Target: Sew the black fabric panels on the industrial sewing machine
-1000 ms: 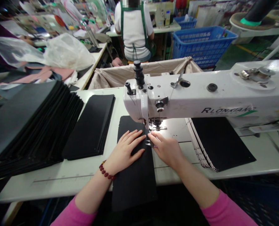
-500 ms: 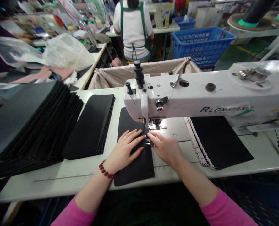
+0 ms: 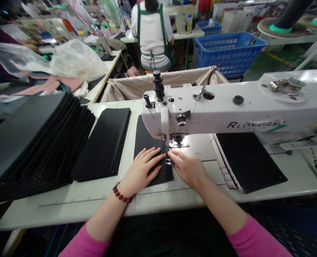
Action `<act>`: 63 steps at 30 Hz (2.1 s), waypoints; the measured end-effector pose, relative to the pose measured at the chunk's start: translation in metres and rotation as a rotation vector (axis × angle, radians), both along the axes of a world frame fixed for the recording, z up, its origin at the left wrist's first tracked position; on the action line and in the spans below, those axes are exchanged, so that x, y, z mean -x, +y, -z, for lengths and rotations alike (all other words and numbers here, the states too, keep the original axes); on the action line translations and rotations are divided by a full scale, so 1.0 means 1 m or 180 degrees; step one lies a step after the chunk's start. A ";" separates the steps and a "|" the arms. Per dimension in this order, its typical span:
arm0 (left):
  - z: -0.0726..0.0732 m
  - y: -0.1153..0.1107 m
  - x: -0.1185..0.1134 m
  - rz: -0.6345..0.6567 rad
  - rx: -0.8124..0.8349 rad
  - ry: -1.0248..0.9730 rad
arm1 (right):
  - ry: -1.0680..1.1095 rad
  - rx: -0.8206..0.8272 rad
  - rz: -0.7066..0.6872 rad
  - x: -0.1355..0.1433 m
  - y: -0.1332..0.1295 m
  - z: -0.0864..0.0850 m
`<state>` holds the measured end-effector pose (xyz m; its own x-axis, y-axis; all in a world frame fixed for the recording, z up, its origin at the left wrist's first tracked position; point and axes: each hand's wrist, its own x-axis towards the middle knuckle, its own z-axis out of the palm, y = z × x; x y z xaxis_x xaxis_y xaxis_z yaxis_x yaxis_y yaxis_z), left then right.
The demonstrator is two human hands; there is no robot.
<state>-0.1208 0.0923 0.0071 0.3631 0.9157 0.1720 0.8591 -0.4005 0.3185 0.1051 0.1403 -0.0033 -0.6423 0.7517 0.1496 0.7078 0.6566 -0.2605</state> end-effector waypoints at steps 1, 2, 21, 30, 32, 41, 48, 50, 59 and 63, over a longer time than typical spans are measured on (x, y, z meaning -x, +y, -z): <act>0.000 0.000 0.000 -0.0006 -0.0009 -0.0003 | 0.0006 0.0001 0.0001 0.000 0.000 0.000; 0.000 0.000 0.000 -0.0015 -0.0017 -0.0004 | 0.0008 -0.0001 0.0003 0.000 0.000 -0.001; 0.005 0.002 0.000 -0.0126 -0.0118 -0.0036 | -0.0037 -0.0001 0.0007 0.000 -0.001 -0.002; 0.006 0.006 -0.002 -0.0271 -0.0005 0.0001 | -0.0007 0.0028 -0.0001 0.000 -0.001 -0.004; 0.007 0.008 -0.002 -0.0320 0.0016 0.0025 | 0.0014 0.0036 0.0001 0.000 0.000 -0.004; 0.010 0.009 -0.005 -0.0387 -0.0010 0.0104 | 0.0088 0.0039 0.0020 0.000 0.000 -0.005; 0.006 0.012 -0.004 -0.0344 0.0086 0.0195 | 0.0040 0.0088 0.0039 0.000 0.000 -0.004; 0.004 0.014 -0.003 -0.0338 0.0083 0.0200 | 0.0052 0.0084 0.0035 0.000 0.000 -0.003; 0.004 0.019 -0.004 -0.0438 -0.0100 0.0039 | 0.0092 0.0094 0.0034 0.000 0.000 -0.004; 0.007 0.023 -0.006 -0.0509 -0.0216 -0.0070 | 0.0085 0.0080 0.0049 0.001 0.000 -0.004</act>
